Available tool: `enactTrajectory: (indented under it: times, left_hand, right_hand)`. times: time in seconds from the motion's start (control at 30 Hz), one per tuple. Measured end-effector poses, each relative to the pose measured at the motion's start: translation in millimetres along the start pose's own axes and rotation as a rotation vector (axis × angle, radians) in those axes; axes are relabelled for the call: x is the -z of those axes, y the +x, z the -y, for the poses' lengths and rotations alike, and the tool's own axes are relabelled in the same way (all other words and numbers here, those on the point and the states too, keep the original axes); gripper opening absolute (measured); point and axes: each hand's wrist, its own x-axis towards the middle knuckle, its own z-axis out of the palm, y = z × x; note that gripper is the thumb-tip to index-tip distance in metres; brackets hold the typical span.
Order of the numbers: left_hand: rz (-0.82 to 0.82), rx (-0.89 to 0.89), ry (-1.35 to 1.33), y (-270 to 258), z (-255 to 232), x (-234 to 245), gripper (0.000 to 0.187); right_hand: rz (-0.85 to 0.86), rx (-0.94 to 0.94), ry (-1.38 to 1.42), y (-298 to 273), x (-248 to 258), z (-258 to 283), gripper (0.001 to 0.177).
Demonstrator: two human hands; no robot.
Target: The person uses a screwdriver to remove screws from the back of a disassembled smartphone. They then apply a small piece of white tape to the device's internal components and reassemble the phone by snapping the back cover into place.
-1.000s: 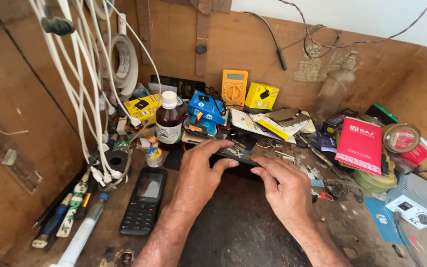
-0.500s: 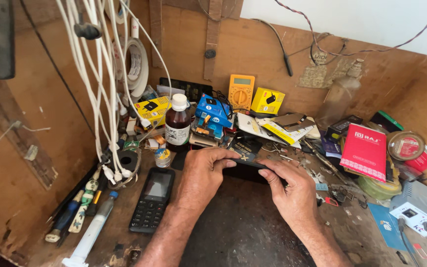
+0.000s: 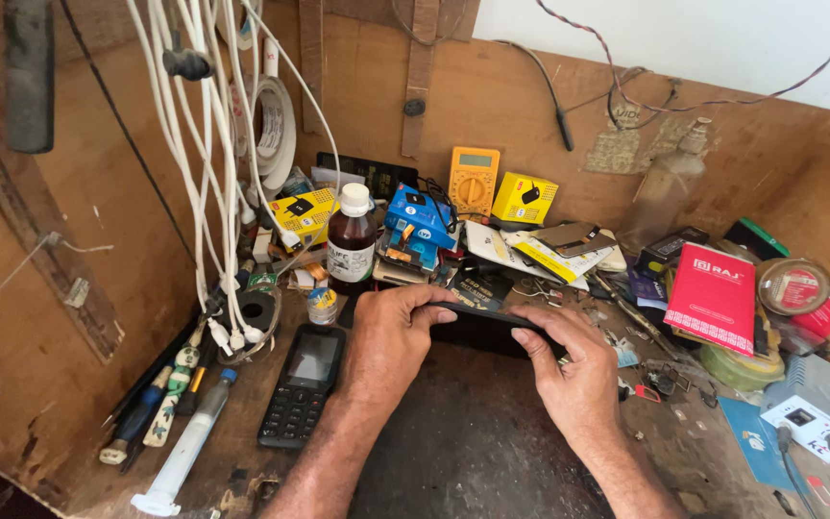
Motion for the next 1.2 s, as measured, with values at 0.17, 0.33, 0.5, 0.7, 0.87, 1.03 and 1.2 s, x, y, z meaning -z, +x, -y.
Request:
enactTrajectory:
  times: [0.17,0.33,0.5,0.7,0.87,1.03,1.2]
  left_hand:
    - [-0.059,0.037,-0.087,2,4,-9,0.016]
    - [-0.063,0.167,-0.272,9,30,-27,0.017]
    - [0.163,0.040,-0.435,11,39,-42,0.028]
    - [0.296,0.153,-0.483,26,31,-70,0.025]
    - [0.150,0.339,-0.906,29,44,-84,0.025]
    - [0.123,0.470,-1.211,27,66,-85,0.025]
    - [0.159,0.483,-1.245,19,59,-84,0.027]
  right_hand:
    - [-0.142,-0.177,0.209,-1,1,-8,0.055]
    - [-0.117,-0.400,0.553,-3,5,-35,0.026]
    - [-0.034,-0.386,0.587,26,27,-36,0.028]
    - [0.101,-0.110,0.357,78,31,-7,0.043]
    - [-0.107,-0.270,0.369,52,14,18,0.048]
    - [0.013,-0.363,0.337,-5,-14,23,0.052]
    - [-0.066,-0.004,0.038,-5,-16,25,0.035]
